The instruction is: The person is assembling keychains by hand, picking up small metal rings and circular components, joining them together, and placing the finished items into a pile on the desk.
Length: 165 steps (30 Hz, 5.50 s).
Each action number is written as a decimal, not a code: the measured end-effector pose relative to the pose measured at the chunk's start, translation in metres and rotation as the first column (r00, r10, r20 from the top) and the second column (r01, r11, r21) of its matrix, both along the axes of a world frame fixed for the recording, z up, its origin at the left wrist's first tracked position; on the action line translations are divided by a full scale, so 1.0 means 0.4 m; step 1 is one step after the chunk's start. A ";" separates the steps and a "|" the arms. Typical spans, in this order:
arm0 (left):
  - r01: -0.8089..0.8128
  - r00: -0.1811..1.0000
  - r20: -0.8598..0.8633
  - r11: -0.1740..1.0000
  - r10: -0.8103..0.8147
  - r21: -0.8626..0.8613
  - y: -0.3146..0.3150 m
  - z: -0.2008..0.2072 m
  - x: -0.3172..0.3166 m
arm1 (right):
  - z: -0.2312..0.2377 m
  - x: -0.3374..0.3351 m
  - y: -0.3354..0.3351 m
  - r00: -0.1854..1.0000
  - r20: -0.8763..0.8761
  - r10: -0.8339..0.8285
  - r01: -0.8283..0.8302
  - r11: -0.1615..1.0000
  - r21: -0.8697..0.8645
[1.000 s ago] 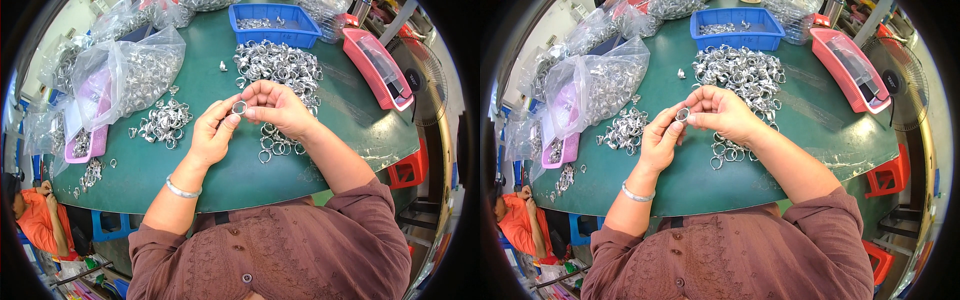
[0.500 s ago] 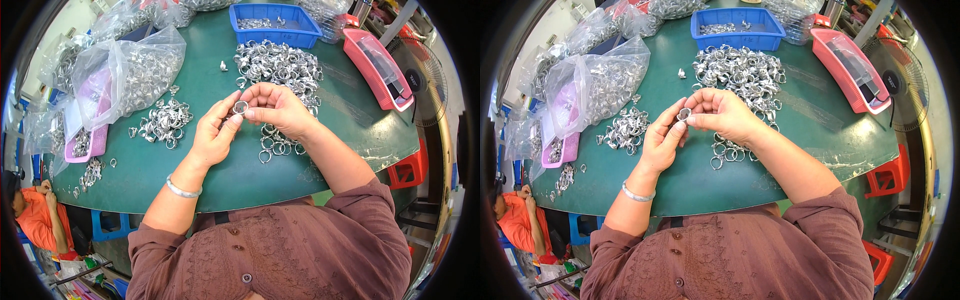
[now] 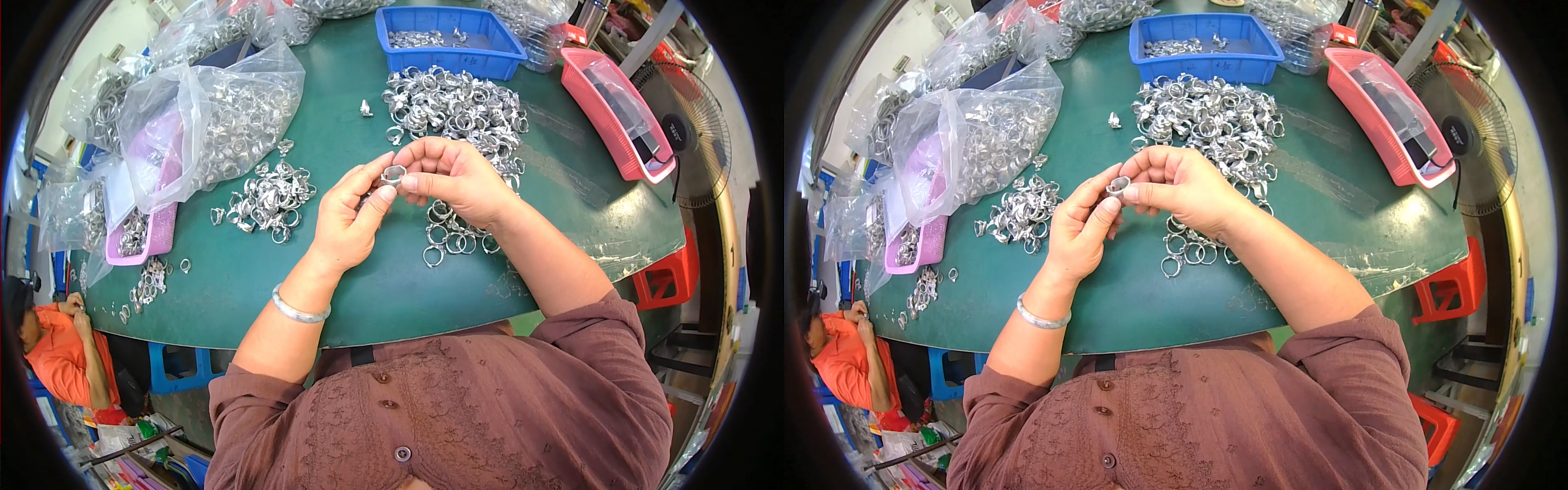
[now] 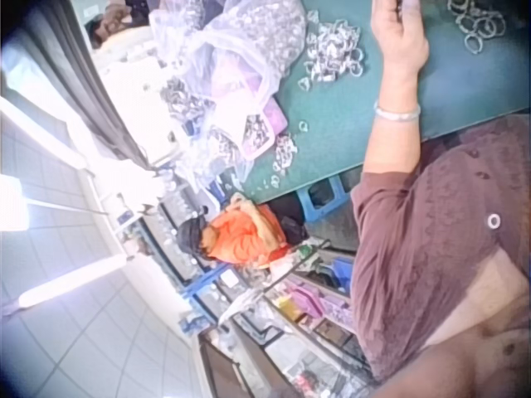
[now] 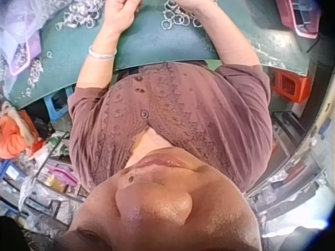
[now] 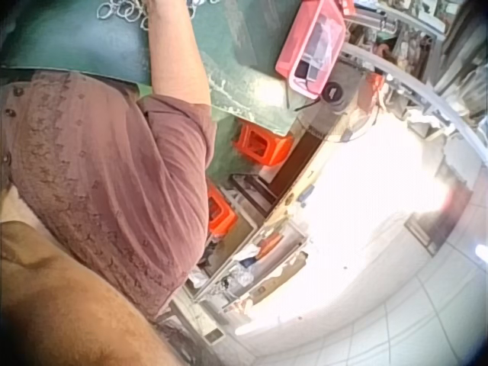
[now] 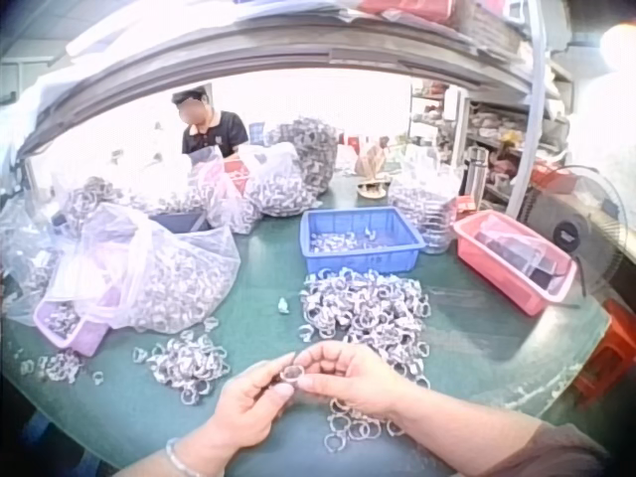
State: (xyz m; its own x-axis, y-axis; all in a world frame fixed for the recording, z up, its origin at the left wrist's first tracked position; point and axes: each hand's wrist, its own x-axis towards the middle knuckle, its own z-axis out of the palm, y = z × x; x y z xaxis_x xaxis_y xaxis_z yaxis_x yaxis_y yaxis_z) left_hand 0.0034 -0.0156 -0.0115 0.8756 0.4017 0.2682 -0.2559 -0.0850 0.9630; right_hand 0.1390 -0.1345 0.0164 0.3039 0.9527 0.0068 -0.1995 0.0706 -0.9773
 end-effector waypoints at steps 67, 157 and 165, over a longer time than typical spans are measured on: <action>-0.088 0.995 -0.045 0.995 0.087 -0.035 -0.004 0.012 -0.006 | -0.002 -0.008 0.001 0.989 0.145 0.004 0.017 0.990 -0.140; 0.193 0.976 0.031 0.781 -0.217 -0.594 0.015 0.004 -0.006 | -0.022 0.002 -0.003 0.821 0.502 -0.273 0.234 0.962 0.140; 0.176 0.983 0.053 0.811 -0.177 -0.558 0.018 0.010 -0.007 | -0.010 0.007 -0.010 0.962 0.238 -0.132 0.084 0.976 0.200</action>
State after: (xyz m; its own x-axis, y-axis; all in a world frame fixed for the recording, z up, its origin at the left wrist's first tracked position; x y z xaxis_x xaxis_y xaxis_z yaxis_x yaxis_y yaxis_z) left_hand 0.0007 -0.0086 -0.0076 0.9462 0.3205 0.0439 -0.2125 0.5136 0.8313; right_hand 0.1418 -0.1384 0.0122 0.3709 0.8887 0.2695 0.0669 0.2639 -0.9622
